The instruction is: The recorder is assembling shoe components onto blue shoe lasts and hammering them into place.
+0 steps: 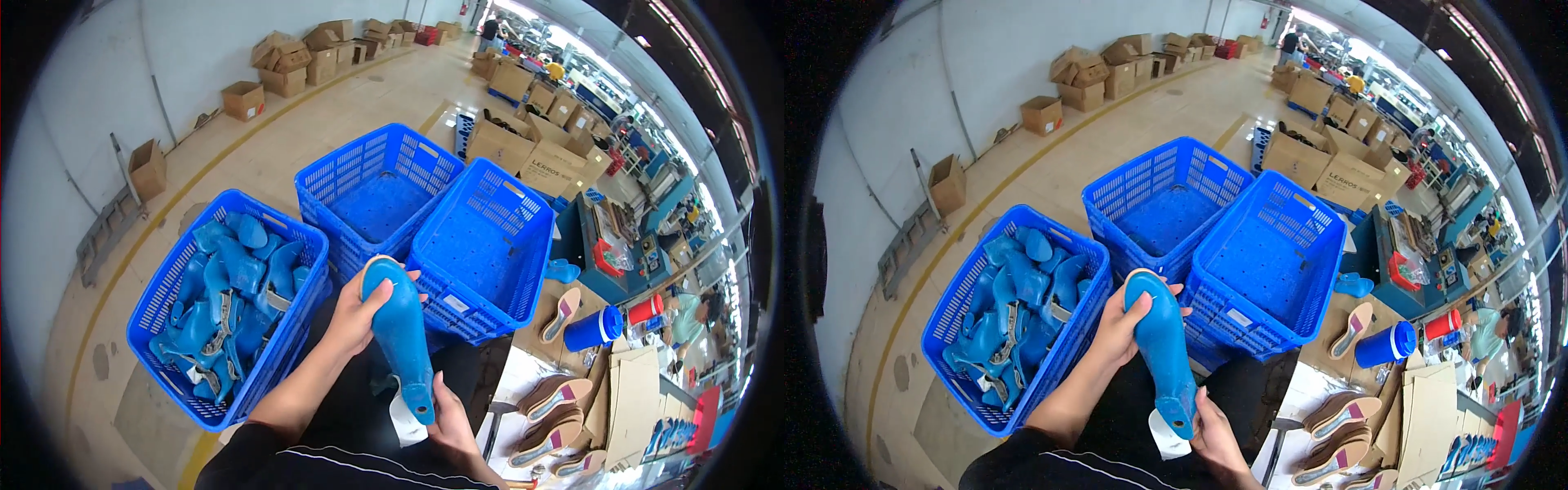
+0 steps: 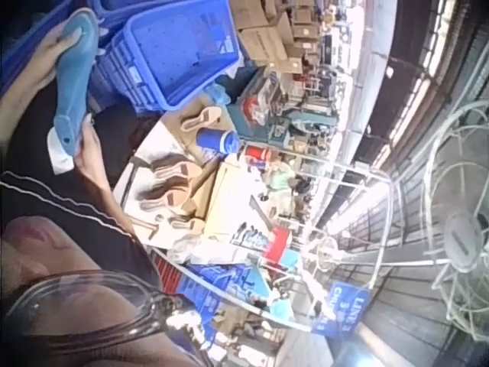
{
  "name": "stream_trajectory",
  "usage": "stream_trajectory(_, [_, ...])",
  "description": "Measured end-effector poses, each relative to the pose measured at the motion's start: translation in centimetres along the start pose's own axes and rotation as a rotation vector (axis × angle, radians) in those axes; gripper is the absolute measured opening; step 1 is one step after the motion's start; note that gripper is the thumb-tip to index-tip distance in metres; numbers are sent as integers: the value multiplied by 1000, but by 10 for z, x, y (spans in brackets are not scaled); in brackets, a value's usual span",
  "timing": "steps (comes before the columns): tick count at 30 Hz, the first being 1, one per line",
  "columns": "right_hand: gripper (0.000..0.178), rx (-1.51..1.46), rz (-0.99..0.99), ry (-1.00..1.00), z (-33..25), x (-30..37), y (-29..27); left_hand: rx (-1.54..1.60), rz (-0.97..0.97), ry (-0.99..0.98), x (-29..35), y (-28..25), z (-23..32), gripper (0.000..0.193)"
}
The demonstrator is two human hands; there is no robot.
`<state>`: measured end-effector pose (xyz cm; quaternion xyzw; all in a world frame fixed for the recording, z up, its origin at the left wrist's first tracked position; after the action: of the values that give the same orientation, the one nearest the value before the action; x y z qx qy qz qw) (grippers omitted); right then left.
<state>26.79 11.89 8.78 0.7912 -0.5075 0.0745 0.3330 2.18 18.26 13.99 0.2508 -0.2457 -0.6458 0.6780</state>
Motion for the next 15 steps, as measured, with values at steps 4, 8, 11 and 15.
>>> stream_trajectory(4, [78, 63, -190, -68, -3, -7, -3, 44, 2, -68, -7, -10, -3, 57])
stream_trajectory(8, [100, 206, -387, -318, -35, 1, 32, 67, -13, -101, -12, -26, -1, 61])
stream_trajectory(11, [138, 519, -499, -485, -54, -5, 52, 48, -17, -112, -15, -34, -5, 65])
stream_trajectory(15, [121, 579, -388, -421, -55, -12, 66, 4, -93, -151, -8, -46, -8, 75])
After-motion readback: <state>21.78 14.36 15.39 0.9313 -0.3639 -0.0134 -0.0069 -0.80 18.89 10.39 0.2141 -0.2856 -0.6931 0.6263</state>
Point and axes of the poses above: each hand's wrist, its own x-axis away from the middle knuckle, its own y-axis out of the palm, z = x × y, the point moved 3 cm from there along -x, towards the middle knuckle, and after that the axes turned 11 degrees about -y, right-handed, at the moved point
